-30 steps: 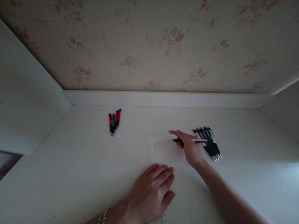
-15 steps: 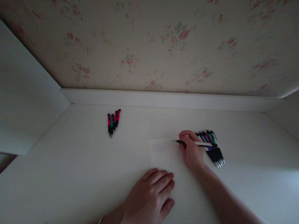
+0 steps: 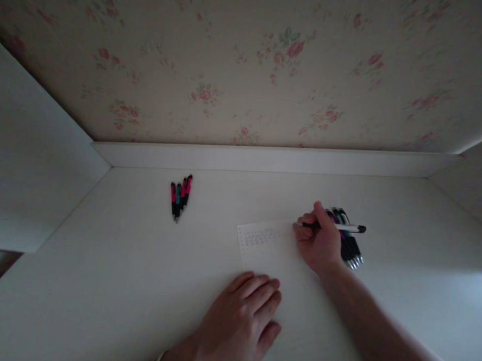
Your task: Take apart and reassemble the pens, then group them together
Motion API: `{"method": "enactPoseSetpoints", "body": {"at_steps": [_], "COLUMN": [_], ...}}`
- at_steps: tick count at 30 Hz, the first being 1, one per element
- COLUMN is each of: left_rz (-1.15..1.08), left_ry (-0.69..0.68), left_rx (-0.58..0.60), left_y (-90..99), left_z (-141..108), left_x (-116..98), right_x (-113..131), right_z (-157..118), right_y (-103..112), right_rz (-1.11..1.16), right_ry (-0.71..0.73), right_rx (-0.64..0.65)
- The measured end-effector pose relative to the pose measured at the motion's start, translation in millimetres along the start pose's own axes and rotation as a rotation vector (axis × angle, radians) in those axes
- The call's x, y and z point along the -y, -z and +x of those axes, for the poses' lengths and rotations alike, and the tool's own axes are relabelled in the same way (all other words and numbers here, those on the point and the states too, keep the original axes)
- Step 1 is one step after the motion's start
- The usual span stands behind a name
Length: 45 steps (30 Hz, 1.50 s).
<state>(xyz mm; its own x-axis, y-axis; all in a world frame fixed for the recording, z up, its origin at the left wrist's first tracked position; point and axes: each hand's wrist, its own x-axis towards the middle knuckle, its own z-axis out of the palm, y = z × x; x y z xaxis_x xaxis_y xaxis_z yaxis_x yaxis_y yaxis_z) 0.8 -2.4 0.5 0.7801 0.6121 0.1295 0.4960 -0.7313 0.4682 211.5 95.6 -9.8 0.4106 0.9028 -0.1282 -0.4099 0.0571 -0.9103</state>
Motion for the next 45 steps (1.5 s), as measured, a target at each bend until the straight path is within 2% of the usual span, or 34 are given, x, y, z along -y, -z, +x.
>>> {"method": "enactPoseSetpoints", "body": {"at_steps": [2, 4, 10, 14, 28, 45], "left_rz": [-0.006, -0.012, -0.007, -0.001, 0.014, 0.003], "left_ry": [0.008, 0.015, 0.029, 0.029, 0.034, 0.031], "left_rx": [-0.005, -0.011, 0.01, 0.013, 0.035, 0.038], "left_y": [0.5, 1.0, 2.2, 1.2, 2.6, 1.7], "left_z": [0, 0, 0, -1, 0, -1], "left_x": [-1, -1, -2, -1, -1, -1], "right_x": [2, 2, -1, -2, -3, -4], "right_z": [2, 0, -17, -17, -20, -20], "right_y": [0, -2, -9, -13, -19, -16], "right_rz": [0.033, -0.038, -0.698, -0.923, -0.997, -1.001], "right_ry": [-0.037, -0.057, -0.043, 0.071, 0.136, 0.142], "right_rx": [-0.018, -0.014, 0.195, 0.226, 0.201, 0.165]}}
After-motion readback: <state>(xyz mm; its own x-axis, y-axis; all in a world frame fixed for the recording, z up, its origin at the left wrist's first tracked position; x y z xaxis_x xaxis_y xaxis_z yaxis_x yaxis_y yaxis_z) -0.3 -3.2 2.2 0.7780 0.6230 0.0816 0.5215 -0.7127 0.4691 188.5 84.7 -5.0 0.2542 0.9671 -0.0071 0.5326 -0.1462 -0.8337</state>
